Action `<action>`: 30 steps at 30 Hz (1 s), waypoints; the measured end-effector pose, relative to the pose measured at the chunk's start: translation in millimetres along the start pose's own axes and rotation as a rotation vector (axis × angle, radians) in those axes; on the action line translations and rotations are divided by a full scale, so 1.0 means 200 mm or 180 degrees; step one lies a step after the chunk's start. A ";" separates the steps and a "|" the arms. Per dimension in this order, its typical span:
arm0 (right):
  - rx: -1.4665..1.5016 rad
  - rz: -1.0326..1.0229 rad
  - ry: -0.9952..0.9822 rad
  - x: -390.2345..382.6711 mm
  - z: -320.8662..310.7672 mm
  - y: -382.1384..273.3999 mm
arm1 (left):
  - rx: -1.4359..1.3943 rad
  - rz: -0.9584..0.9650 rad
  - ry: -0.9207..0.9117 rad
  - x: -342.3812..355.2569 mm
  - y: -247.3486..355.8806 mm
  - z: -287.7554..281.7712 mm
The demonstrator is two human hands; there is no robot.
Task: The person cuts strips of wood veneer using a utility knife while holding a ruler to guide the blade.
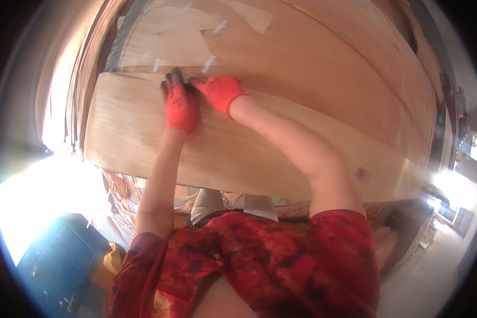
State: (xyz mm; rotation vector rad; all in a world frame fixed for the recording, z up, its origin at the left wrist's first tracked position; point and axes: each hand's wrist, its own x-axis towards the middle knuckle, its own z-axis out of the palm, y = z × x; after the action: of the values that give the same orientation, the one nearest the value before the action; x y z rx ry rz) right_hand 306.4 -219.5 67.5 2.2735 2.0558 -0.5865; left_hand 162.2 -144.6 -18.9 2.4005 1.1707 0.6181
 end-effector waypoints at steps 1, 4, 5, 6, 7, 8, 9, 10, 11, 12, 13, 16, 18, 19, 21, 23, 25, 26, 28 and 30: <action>-0.0088 0.0106 -0.0084 -0.03 0.00 0.03 | 0.0070 0.0010 0.0010 -0.01 0.02 0.01; 0.0013 0.0244 -0.0285 -0.17 0.02 0.17 | 0.0364 0.0285 0.0178 0.01 0.00 0.03; 0.0273 0.0261 -0.0295 -0.29 0.02 0.30 | 0.0434 0.0327 0.0164 0.03 0.02 0.03; 0.0510 0.0243 -0.0338 -0.41 0.03 0.41 | 0.0500 0.0319 0.0161 0.01 0.02 0.03; 0.1149 0.0584 -0.0676 -0.51 0.02 0.51 | 0.0507 0.0309 0.0141 0.01 0.01 0.03; 0.1776 0.0905 -0.1028 -0.63 0.01 0.64 | 0.0550 0.0240 0.0131 0.01 0.03 0.03; 0.1239 0.0706 -0.0693 -0.78 0.03 0.74 | 0.0598 0.0183 0.0099 0.00 0.05 0.03; 0.0711 0.0526 -0.0345 -0.93 0.06 0.83 | 0.0639 0.0143 0.0061 0.00 0.06 0.03; 0.0864 0.0832 -0.0629 -1.02 -0.04 0.87 | 0.0710 0.0062 0.0100 0.00 0.01 0.01; 0.0811 0.0885 -0.0677 -1.14 -0.04 0.98 | 0.0749 0.0033 0.0010 0.00 0.02 0.02; 0.0757 0.0931 -0.0720 -1.27 -0.04 1.07 | 0.0814 0.0023 -0.0021 -0.01 0.01 0.03; 0.1051 0.1388 -0.0746 -1.60 0.02 1.43 | 0.0746 -0.0023 -0.0097 0.00 0.02 0.03; 0.0907 0.1242 -0.0636 -1.85 0.08 1.65 | 0.0781 0.0063 -0.0083 0.00 0.00 0.02; 0.0659 0.1020 -0.0500 -1.96 0.10 1.70 | 0.0717 -0.0031 -0.0174 0.01 0.04 0.04; 0.0473 0.0854 -0.0196 -2.05 0.13 1.75 | 0.0477 -0.0147 -0.0195 0.01 0.07 0.06; 0.0716 0.1109 -0.0203 -2.07 0.16 1.76 | 0.0675 0.0053 -0.0155 0.02 0.05 0.07; 0.1106 0.1470 -0.0475 -2.06 0.21 1.79 | 0.0763 0.0080 -0.0232 0.02 0.06 0.06; 0.1140 0.1365 -0.0570 -2.00 0.20 1.78 | 0.1062 -0.0085 -0.0338 0.02 -0.08 -0.04; 0.0417 0.0753 -0.0182 -2.00 0.15 1.78 | 0.2314 0.0561 0.0476 -0.02 0.05 0.01; 0.0275 0.0549 0.0063 -2.07 0.21 1.78 | 0.1812 0.0551 0.0867 -0.07 0.31 0.14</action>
State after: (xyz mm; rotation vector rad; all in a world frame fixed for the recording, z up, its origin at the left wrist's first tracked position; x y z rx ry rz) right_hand 612.4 -672.5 65.4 2.4813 1.8507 -0.6559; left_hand 208.5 -195.1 -12.4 2.9922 1.4093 0.7667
